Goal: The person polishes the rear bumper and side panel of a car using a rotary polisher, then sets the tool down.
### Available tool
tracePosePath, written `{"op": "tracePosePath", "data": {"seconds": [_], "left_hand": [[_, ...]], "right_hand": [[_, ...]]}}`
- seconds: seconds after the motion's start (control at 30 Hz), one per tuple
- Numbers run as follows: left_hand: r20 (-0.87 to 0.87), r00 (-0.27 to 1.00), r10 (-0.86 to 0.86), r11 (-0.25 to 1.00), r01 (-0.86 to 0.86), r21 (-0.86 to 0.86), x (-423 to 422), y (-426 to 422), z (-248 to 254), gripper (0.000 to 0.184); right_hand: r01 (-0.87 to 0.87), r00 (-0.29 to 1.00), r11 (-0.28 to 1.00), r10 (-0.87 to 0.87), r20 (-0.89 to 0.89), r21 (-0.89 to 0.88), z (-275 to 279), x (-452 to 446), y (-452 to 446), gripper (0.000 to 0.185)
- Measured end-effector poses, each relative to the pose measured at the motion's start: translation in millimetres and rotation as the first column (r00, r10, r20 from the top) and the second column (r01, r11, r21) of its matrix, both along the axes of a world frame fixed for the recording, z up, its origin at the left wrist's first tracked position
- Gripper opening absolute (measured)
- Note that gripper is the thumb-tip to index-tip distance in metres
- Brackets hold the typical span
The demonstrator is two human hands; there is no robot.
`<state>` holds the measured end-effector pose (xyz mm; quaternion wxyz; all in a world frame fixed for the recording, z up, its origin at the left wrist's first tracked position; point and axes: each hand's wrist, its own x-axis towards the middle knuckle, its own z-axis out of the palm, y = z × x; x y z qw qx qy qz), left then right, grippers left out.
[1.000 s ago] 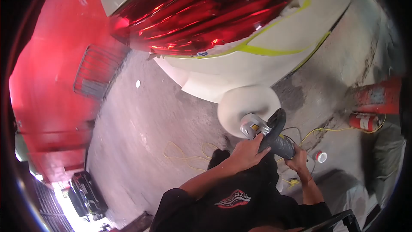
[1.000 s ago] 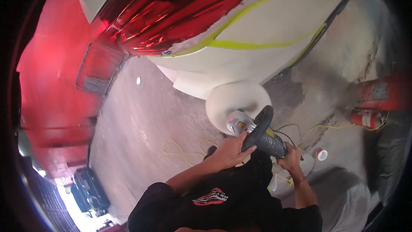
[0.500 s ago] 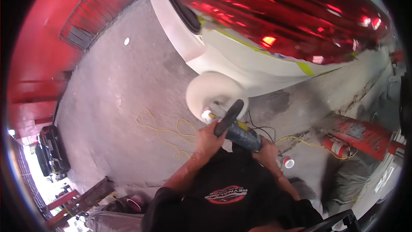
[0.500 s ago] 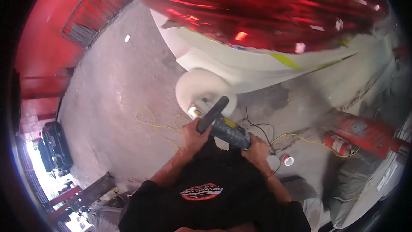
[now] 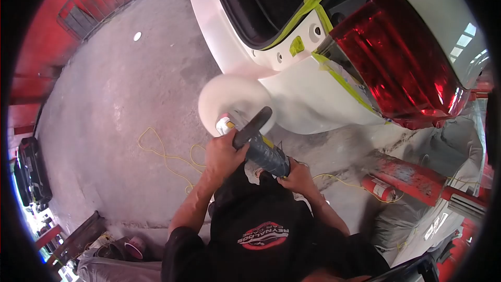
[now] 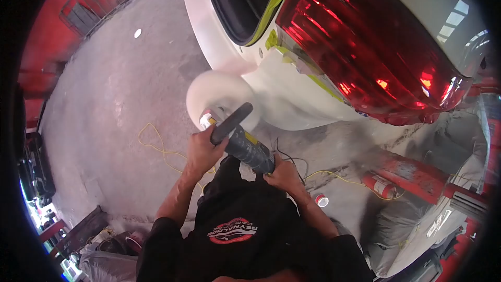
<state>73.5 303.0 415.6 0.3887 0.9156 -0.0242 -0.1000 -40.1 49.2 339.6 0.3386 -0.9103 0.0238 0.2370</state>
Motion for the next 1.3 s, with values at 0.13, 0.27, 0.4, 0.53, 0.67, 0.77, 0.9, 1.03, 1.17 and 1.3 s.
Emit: {"op": "tracePosePath", "data": {"seconds": [0.13,0.27,0.4,0.53,0.67,0.77,0.9,1.03,1.17,1.3], "left_hand": [[0.016,0.982,-0.19,0.982,0.189,0.026,-18,-26,0,0.04],[-0.079,0.916,-0.394,0.918,0.396,0.011,-40,-55,11,0.053],[-0.073,0.91,-0.409,0.911,0.401,-0.099,-44,-50,-2,0.055],[-0.15,0.934,-0.325,0.945,0.328,-0.001,-23,-28,4,0.05],[-0.167,0.962,-0.217,0.976,0.215,-0.029,-2,-6,7,0.037],[-0.136,0.986,-0.095,0.995,0.091,-0.034,1,-4,2,0.031],[-0.047,0.999,0.027,0.995,-0.031,-0.091,-7,-11,-5,0.026],[-0.074,0.995,0.066,0.998,-0.067,-0.021,-25,-35,5,0.026],[-0.035,0.997,0.061,0.996,-0.063,-0.064,-63,-92,17,0.028],[-0.082,0.996,0.02,0.991,-0.03,-0.13,-103,-155,23,0.035]], "right_hand": [[0.138,0.979,0.99,-0.141,-0.146,-0.027,3,-23,-15,0.073],[0.28,0.954,0.952,-0.291,-0.079,-0.123,9,-75,-38,0.063],[0.255,0.947,0.947,-0.285,-0.145,-0.196,21,-83,-40,0.06],[0.255,0.938,0.946,-0.293,-0.187,-0.203,10,-56,-14,0.065],[0.155,0.96,0.977,-0.184,-0.21,-0.148,20,-12,7,0.065],[0.068,0.976,0.992,-0.088,-0.201,-0.107,4,-4,-5,0.065],[0.026,0.988,0.999,-0.031,-0.153,-0.035,17,11,-14,0.059],[-0.02,0.986,0.997,0.008,-0.166,-0.07,30,3,-37,0.059],[0.027,0.989,0.994,-0.042,-0.142,-0.109,46,-39,-97,0.058],[0.008,0.992,0.986,-0.029,-0.123,-0.165,63,-64,-163,0.056]]}}
